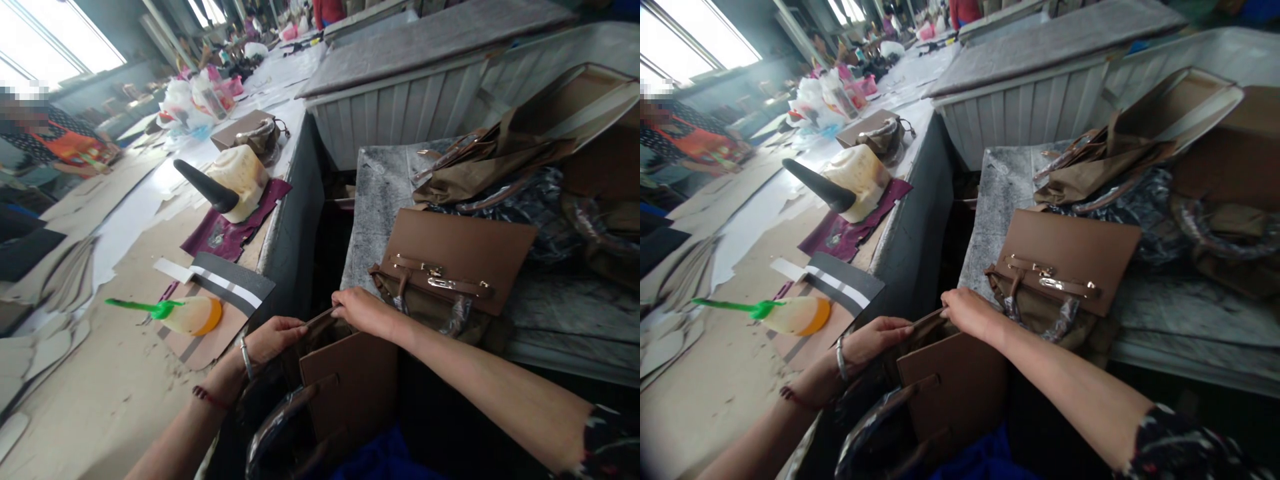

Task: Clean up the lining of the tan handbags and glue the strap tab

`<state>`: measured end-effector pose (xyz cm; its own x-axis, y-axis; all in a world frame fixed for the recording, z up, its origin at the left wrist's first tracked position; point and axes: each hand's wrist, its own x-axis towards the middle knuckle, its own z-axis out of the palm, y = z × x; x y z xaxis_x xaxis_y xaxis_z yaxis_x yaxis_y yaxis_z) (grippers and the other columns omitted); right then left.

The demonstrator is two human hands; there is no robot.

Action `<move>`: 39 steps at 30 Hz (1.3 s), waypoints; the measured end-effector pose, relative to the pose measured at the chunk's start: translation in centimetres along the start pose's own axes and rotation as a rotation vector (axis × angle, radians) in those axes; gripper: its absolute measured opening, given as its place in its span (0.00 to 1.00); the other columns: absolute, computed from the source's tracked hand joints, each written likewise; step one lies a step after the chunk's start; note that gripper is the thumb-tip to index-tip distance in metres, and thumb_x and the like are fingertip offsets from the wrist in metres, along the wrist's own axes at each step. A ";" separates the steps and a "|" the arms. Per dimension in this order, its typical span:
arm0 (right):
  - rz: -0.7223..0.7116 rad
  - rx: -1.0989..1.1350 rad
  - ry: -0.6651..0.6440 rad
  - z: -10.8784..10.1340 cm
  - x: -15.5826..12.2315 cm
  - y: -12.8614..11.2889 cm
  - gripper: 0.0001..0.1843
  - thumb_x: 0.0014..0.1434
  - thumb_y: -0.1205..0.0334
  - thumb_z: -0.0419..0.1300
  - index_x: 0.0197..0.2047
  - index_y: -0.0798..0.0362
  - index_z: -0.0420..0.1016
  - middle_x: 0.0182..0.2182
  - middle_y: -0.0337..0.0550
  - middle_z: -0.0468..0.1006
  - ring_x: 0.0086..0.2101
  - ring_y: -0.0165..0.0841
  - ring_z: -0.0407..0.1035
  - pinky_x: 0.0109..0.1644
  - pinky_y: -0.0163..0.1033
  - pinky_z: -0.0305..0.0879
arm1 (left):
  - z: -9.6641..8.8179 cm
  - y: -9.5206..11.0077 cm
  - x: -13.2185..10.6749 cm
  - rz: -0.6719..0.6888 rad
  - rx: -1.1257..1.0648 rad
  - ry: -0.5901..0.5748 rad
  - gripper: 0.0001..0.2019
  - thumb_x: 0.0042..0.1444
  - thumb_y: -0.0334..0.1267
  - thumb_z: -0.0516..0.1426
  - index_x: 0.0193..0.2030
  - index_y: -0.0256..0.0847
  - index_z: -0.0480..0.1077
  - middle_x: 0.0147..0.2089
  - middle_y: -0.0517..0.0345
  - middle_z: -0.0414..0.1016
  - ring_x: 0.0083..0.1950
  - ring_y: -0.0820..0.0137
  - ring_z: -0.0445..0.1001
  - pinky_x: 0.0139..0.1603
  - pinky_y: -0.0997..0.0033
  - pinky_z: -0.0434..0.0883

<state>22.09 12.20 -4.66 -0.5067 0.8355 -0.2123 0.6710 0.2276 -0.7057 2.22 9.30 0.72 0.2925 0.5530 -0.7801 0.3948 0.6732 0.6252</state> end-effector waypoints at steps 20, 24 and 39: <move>0.048 0.043 0.038 0.4 -1.2 1.3 0.11 0.51 0.63 0.58 0.40 0.53 0.67 0.31 0.43 0.73 0.33 0.33 0.67 0.33 0.32 0.54 | 0.5 0.5 1.5 0.183 0.775 0.189 0.21 0.50 0.48 0.45 0.30 0.34 0.71 0.22 0.59 0.65 0.25 0.72 0.60 0.24 0.75 0.58; 0.074 0.035 0.068 0.3 -1.8 1.3 0.15 0.51 0.62 0.58 0.42 0.54 0.62 0.31 0.44 0.72 0.32 0.34 0.66 0.32 0.33 0.54 | 0.4 0.2 1.9 0.195 0.780 0.190 0.20 0.51 0.48 0.45 0.28 0.34 0.70 0.21 0.60 0.62 0.24 0.73 0.58 0.24 0.75 0.56; 0.085 0.128 0.056 0.5 -1.4 1.8 0.15 0.50 0.66 0.59 0.43 0.53 0.68 0.28 0.41 0.73 0.30 0.30 0.66 0.33 0.32 0.55 | 0.4 -0.2 2.4 0.180 0.722 0.177 0.20 0.50 0.51 0.45 0.25 0.35 0.67 0.18 0.64 0.53 0.21 0.76 0.52 0.21 0.76 0.50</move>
<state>23.77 11.19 -5.98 -0.4179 0.8764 -0.2392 0.6336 0.0924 -0.7681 3.18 10.31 -1.26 0.2859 0.7351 -0.6147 0.8435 0.1113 0.5254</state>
